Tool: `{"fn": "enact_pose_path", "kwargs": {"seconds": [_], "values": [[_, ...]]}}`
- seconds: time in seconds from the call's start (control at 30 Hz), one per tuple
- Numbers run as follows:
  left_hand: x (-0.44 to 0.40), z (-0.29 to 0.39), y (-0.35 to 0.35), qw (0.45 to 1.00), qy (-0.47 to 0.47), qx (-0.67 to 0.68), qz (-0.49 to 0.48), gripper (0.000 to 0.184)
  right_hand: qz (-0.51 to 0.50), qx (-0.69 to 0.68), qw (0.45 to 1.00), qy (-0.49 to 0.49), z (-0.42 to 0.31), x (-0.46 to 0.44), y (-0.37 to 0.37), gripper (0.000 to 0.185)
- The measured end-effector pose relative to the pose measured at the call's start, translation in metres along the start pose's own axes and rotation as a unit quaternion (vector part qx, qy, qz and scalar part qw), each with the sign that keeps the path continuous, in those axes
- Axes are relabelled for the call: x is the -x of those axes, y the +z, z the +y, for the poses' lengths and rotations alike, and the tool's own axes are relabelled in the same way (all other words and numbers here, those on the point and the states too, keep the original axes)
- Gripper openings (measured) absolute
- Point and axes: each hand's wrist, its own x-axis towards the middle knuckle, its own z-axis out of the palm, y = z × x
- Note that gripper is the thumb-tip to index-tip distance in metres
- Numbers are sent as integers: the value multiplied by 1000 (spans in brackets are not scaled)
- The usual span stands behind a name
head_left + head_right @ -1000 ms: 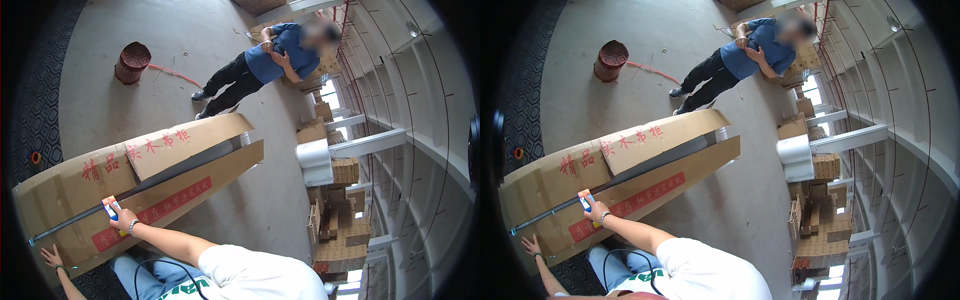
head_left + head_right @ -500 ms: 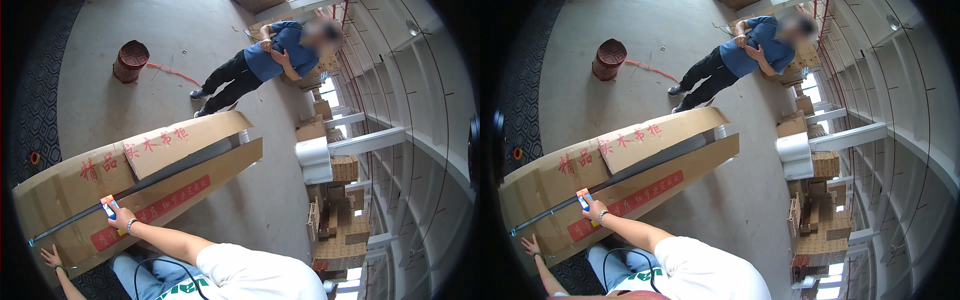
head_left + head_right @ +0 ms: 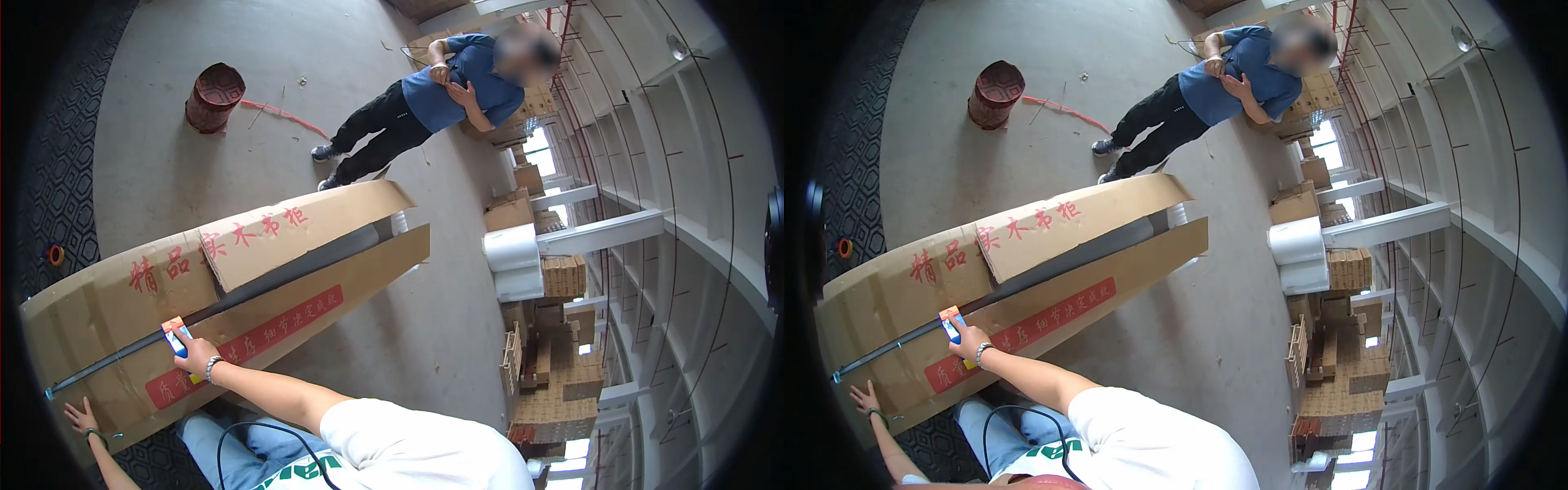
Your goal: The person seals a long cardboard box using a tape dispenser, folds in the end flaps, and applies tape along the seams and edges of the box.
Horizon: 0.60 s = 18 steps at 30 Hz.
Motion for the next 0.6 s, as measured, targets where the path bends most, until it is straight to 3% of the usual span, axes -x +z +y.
{"fn": "enact_pose_path", "kwargs": {"seconds": [0.3,0.6], "values": [[-5,-2,5,1000,0,27,-3,92,7,2,1000,-5,1,1,1,71],[-4,-1,17,998,6,39,58,89,2,13,1000,1,-1,5,-5,71]]}}
